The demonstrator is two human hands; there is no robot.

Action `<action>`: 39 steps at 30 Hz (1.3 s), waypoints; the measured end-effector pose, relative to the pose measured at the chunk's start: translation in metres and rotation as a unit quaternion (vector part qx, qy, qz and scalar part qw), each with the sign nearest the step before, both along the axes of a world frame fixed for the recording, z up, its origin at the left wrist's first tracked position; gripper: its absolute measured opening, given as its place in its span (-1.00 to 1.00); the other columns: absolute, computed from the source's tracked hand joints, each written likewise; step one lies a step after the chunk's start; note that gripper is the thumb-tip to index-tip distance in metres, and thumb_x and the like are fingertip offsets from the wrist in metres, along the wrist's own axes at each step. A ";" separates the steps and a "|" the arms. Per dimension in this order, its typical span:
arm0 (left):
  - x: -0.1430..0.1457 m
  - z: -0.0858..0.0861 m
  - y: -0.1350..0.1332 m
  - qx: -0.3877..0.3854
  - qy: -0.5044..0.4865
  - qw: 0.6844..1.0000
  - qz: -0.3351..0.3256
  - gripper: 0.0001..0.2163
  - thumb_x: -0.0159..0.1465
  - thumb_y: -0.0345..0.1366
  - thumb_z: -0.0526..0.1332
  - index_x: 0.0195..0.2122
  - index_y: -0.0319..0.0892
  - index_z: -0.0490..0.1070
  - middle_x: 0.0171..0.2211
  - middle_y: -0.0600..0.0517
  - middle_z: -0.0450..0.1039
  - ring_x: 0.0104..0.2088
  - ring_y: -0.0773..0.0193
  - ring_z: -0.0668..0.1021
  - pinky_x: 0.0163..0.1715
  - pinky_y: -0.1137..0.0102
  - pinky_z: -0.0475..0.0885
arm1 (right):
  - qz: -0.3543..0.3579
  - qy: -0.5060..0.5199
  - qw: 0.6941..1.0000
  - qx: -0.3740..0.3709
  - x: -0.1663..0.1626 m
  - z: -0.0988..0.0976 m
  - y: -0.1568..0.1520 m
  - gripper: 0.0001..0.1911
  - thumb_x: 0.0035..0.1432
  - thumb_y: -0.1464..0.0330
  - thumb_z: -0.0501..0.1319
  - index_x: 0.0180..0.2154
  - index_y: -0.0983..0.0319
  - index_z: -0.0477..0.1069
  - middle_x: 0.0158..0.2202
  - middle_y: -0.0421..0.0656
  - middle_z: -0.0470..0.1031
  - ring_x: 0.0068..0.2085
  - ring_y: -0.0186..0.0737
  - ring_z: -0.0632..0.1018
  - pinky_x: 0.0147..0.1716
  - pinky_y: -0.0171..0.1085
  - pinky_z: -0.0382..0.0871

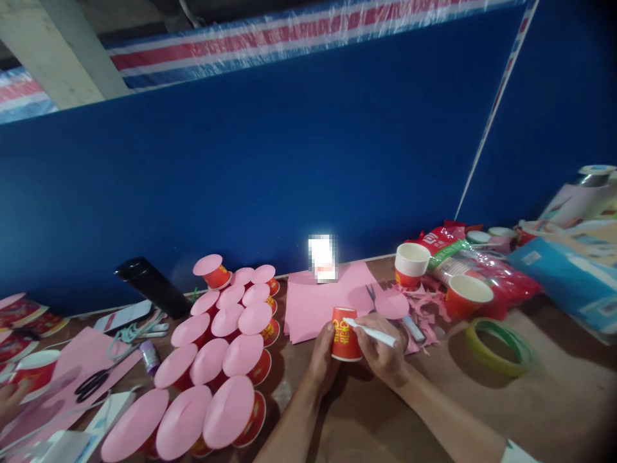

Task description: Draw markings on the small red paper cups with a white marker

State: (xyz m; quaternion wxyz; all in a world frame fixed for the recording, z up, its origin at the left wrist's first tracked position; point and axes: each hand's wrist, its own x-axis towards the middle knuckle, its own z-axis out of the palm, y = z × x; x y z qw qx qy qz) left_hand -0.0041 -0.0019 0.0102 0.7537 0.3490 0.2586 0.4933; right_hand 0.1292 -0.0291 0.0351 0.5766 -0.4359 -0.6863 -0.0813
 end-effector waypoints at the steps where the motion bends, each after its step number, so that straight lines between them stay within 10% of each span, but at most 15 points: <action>1: 0.000 -0.001 0.000 0.001 0.001 1.000 0.005 -0.71 0.23 -0.13 0.16 -0.23 -0.27 0.48 -0.25 -0.08 0.52 -0.22 0.18 0.50 -0.05 0.28 0.30 | 0.001 0.002 1.000 -0.001 0.000 0.000 0.000 -0.89 0.18 0.50 0.11 -0.26 0.24 0.36 -0.41 -0.11 0.49 -0.38 -0.21 0.51 -0.40 -0.22 0.43; 14: -0.005 -0.003 0.006 -0.121 -0.102 0.986 -0.051 -0.60 0.22 -0.07 0.15 -0.10 -0.31 0.45 -0.10 -0.16 0.49 0.03 0.02 0.44 0.11 0.16 0.22 | 0.003 0.011 1.000 -0.004 -0.002 0.007 -0.003 -0.87 0.18 0.54 0.09 -0.28 0.23 0.34 -0.45 -0.12 0.45 -0.42 -0.22 0.48 -0.43 -0.20 0.41; 39: -0.005 -0.002 0.003 -0.095 -0.095 0.988 -0.074 -0.58 0.25 -0.08 0.10 -0.07 -0.35 0.43 -0.11 -0.19 0.49 0.03 0.02 0.44 0.14 0.14 0.17 | 0.004 0.003 1.000 0.000 0.000 0.006 -0.001 -0.88 0.16 0.55 0.11 -0.28 0.25 0.35 -0.43 -0.11 0.46 -0.39 -0.22 0.48 -0.40 -0.23 0.42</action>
